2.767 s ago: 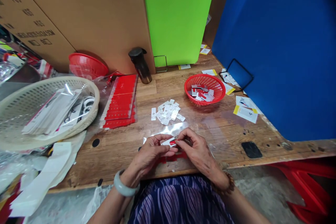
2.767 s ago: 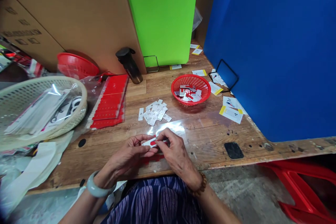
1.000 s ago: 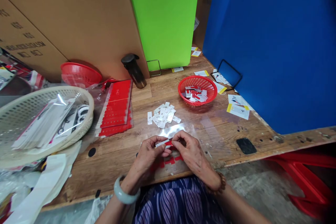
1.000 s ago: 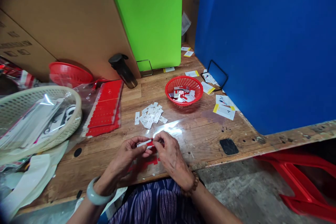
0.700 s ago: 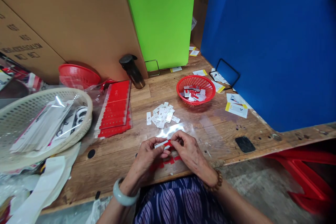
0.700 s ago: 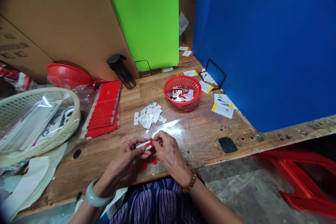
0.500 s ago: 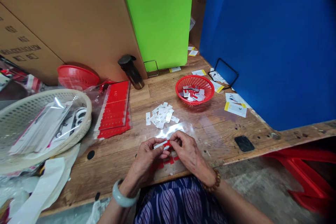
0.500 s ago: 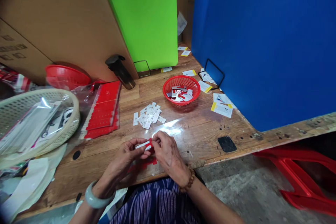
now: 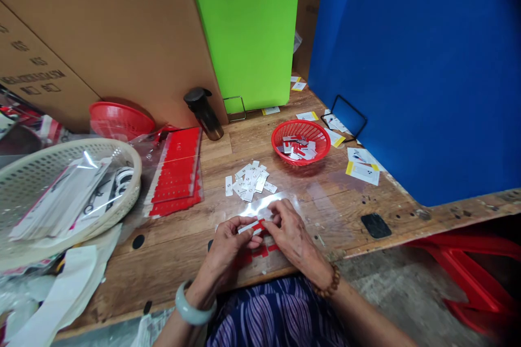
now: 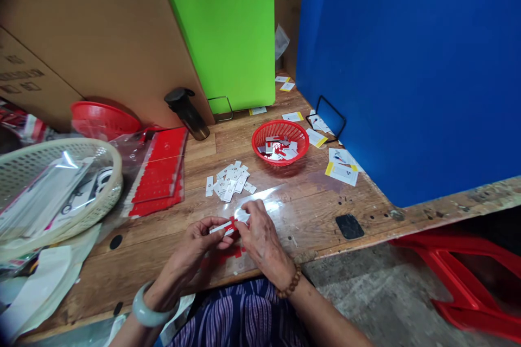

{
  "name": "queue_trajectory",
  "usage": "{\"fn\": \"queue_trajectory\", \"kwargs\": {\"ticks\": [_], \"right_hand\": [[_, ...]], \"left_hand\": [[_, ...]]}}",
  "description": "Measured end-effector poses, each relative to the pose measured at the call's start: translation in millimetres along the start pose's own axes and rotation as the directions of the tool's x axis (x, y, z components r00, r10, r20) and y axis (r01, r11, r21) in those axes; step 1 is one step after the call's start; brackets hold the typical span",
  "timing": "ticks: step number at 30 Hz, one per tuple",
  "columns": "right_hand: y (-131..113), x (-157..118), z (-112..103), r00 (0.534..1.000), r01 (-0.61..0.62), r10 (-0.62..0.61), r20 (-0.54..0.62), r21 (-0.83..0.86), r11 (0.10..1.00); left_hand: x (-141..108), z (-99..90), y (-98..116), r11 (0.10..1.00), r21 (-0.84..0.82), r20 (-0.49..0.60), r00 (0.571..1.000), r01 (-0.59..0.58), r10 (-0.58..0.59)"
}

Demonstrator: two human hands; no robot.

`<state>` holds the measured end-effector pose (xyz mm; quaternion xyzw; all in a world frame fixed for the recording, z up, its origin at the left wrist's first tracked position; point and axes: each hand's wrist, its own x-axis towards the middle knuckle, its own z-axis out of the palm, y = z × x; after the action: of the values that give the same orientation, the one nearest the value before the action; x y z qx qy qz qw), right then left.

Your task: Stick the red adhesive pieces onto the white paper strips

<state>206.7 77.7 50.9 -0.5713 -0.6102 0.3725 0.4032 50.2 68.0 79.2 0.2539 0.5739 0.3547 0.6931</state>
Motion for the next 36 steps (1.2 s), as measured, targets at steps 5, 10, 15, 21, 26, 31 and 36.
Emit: {"fn": "queue_trajectory", "kwargs": {"ticks": [5,10,15,21,26,31,36], "right_hand": [[6.3,5.1,-9.7,0.989,-0.143,0.134,0.068,0.143,0.979],[2.4,0.4,-2.3,0.906,-0.304,0.184,0.381,0.285,0.909],[-5.0,-1.1,7.9,0.849,-0.417,0.229,0.476,0.338,0.844],[-12.1,-2.9,7.9,0.820,-0.473,0.156,0.551,0.499,0.726],[-10.3,-7.9,17.0,0.855,-0.493,0.203,0.476,0.630,0.599],[-6.3,-8.3,24.7,0.858,-0.506,0.251,0.448,0.652,0.564],[-7.0,-8.8,25.2,0.853,-0.508,0.231,0.468,0.642,0.575]], "left_hand": [[4.1,-9.4,-5.8,0.999,-0.033,0.011,0.999,0.037,-0.036],[1.1,-12.1,-8.8,0.999,-0.045,0.057,0.998,0.030,-0.027],[-1.2,-14.3,-8.7,0.998,-0.059,0.107,0.994,0.014,-0.008],[-4.5,-20.1,-3.8,0.994,-0.111,0.041,0.999,0.008,-0.003],[-6.5,-19.4,-5.5,0.986,-0.166,0.009,1.000,-0.007,0.008],[-11.2,-13.6,-12.8,0.976,-0.220,-0.051,0.999,-0.001,-0.011],[-13.9,-9.2,-17.2,0.972,-0.231,-0.095,0.995,-0.052,0.031]]}}
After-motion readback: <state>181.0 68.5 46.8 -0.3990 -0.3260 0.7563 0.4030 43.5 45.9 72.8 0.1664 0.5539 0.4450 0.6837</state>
